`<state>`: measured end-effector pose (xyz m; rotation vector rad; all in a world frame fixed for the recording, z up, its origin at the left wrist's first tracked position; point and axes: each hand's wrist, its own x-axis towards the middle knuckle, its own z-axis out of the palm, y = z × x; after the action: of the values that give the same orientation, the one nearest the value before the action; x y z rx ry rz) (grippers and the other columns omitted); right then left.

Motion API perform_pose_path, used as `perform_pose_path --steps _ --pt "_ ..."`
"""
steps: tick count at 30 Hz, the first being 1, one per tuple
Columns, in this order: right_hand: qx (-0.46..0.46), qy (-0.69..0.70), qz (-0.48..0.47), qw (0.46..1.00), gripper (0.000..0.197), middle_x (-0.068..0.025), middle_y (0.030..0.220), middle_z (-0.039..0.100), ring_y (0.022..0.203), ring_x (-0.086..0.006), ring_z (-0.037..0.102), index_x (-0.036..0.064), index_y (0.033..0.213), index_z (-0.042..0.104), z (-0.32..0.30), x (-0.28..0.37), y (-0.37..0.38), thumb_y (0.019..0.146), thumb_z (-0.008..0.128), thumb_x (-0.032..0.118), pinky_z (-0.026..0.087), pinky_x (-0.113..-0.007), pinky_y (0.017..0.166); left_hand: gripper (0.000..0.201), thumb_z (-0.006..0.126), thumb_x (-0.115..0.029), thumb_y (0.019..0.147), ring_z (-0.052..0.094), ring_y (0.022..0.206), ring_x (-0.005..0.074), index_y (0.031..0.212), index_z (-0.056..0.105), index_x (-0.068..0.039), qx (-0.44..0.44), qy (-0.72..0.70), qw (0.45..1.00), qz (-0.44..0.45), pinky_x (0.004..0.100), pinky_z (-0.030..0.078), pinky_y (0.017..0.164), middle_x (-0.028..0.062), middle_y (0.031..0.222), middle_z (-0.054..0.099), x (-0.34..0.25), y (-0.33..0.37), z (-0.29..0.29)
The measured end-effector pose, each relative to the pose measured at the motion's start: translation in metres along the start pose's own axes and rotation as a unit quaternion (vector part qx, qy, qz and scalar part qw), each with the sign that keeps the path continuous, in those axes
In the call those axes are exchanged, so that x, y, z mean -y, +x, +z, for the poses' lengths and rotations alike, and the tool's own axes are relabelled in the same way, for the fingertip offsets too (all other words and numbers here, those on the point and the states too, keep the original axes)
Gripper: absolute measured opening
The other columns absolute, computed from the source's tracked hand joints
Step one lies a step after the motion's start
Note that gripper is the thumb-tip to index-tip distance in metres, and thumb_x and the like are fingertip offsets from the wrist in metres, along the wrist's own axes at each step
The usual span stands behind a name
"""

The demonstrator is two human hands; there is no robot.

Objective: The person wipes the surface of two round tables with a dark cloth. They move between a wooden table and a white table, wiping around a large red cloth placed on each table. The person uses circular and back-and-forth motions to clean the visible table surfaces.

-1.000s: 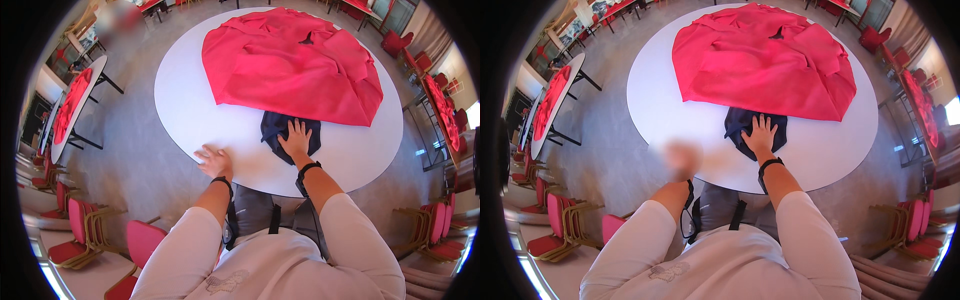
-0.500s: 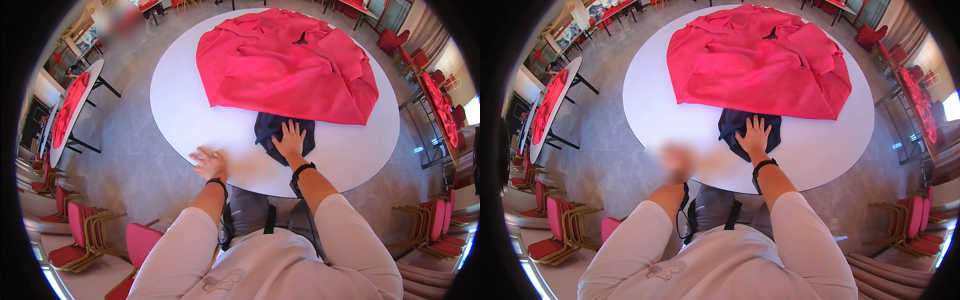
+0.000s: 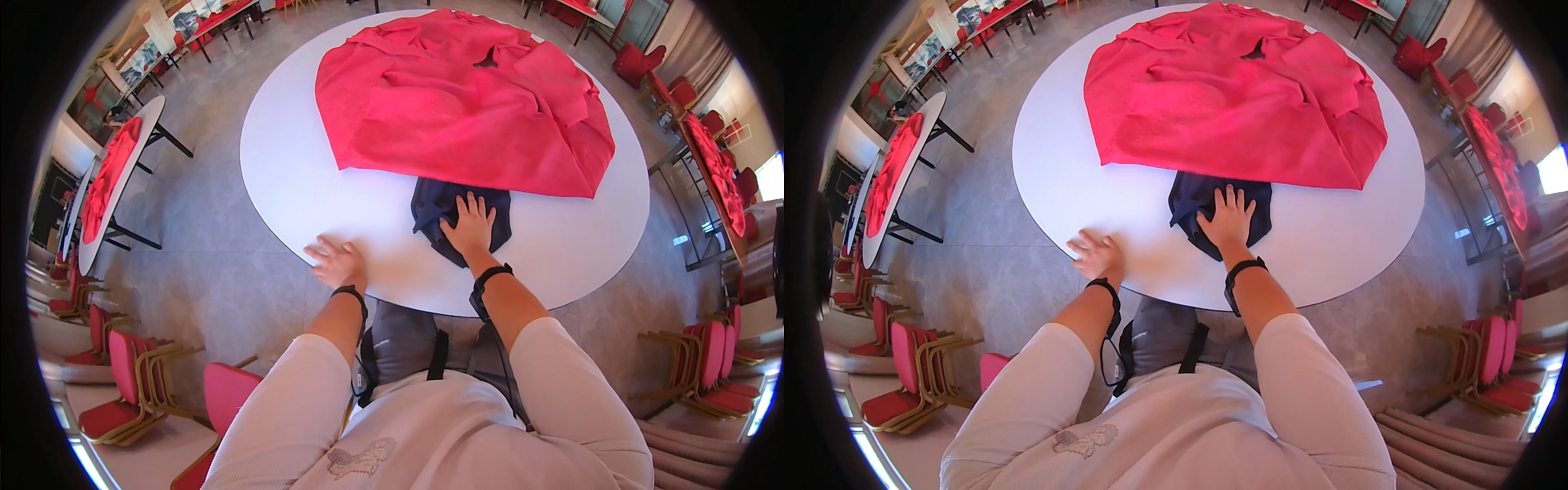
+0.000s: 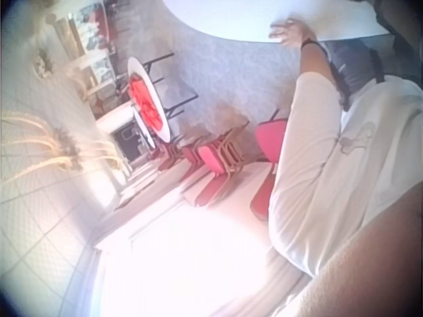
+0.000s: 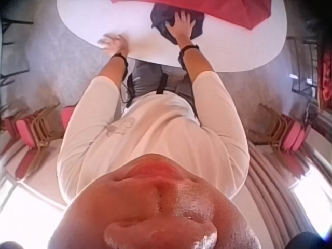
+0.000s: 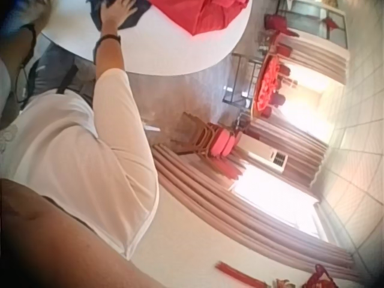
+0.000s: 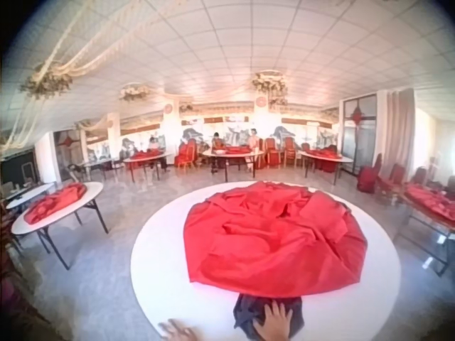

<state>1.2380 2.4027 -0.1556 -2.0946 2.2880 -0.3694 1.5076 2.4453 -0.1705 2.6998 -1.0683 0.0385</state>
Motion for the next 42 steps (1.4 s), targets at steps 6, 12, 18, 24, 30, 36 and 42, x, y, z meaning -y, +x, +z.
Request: perform_pose_path --steps 6,12,18,24,30,36,42 --pt "0.003 -0.002 0.009 1.000 0.074 -0.0106 0.160 0.038 0.149 -0.0340 0.031 0.0151 0.149 0.049 -0.005 0.002 -0.009 0.088 0.062 0.054 0.018 -0.060 0.121 0.068 0.047 -0.043 0.093 0.054 0.117 0.0456 0.157 0.036 -0.021 0.021 -0.003 1.000 -0.006 0.0518 0.051 0.097 0.0186 0.164 0.025 -0.002 -0.001 -0.003" --pt "-0.009 0.003 0.005 1.000 0.075 -0.0117 0.160 0.039 0.148 -0.0351 0.032 0.0143 0.148 0.049 -0.002 -0.002 -0.015 0.087 0.062 0.056 0.017 -0.062 0.121 0.068 0.047 -0.043 0.093 0.055 0.116 0.0453 0.157 0.035 -0.021 0.028 -0.011 1.000 -0.003 0.0512 0.050 0.098 0.0179 0.164 0.025 -0.003 -0.001 -0.008" --pt "-0.004 0.003 0.010 1.000 0.074 -0.0112 0.159 0.039 0.148 -0.0348 0.032 0.0138 0.148 0.050 -0.002 -0.001 -0.019 0.088 0.062 0.055 0.017 -0.061 0.121 0.068 0.047 -0.042 0.094 0.051 0.121 0.0484 0.157 0.036 -0.020 0.028 -0.019 0.999 -0.001 0.0522 0.049 0.098 0.0194 0.164 0.025 -0.001 0.000 -0.004" --pt "-0.010 0.006 0.010 1.000 0.073 -0.0110 0.159 0.039 0.148 -0.0347 0.032 0.0138 0.147 0.050 -0.001 -0.002 -0.021 0.088 0.061 0.055 0.018 -0.061 0.121 0.068 0.048 -0.042 0.094 0.050 0.122 0.0500 0.156 0.037 -0.020 0.035 -0.031 0.999 -0.002 0.0531 0.049 0.098 0.0201 0.164 0.026 -0.001 0.000 -0.006" --pt "-0.028 0.008 0.010 1.000 0.072 -0.0099 0.158 0.041 0.146 -0.0336 0.034 0.0136 0.146 0.051 -0.001 -0.002 -0.021 0.086 0.065 0.051 0.021 -0.060 0.120 0.068 0.049 -0.042 0.093 0.050 0.122 0.0502 0.156 0.037 -0.020 0.029 -0.030 0.999 -0.001 0.0534 0.049 0.098 0.0203 0.164 0.026 -0.002 0.000 -0.003" --pt "-0.033 0.017 0.001 0.999 0.071 -0.0118 0.156 0.043 0.145 -0.0358 0.035 0.0122 0.144 0.052 -0.001 -0.002 -0.019 0.086 0.065 0.051 0.020 -0.062 0.119 0.068 0.049 -0.043 0.093 0.051 0.121 0.0495 0.157 0.037 -0.020 0.021 -0.027 0.999 -0.003 0.0532 0.049 0.098 0.0202 0.164 0.026 -0.001 0.001 0.000" --pt "-0.045 0.017 0.006 0.999 0.070 -0.0126 0.154 0.045 0.145 -0.0358 0.037 0.0115 0.142 0.054 0.002 -0.004 -0.017 0.086 0.065 0.051 0.022 -0.063 0.118 0.069 0.048 -0.044 0.093 0.052 0.118 0.0470 0.156 0.037 -0.019 0.043 -0.033 0.999 -0.005 0.0529 0.049 0.097 0.0200 0.164 0.025 -0.003 0.000 -0.006"
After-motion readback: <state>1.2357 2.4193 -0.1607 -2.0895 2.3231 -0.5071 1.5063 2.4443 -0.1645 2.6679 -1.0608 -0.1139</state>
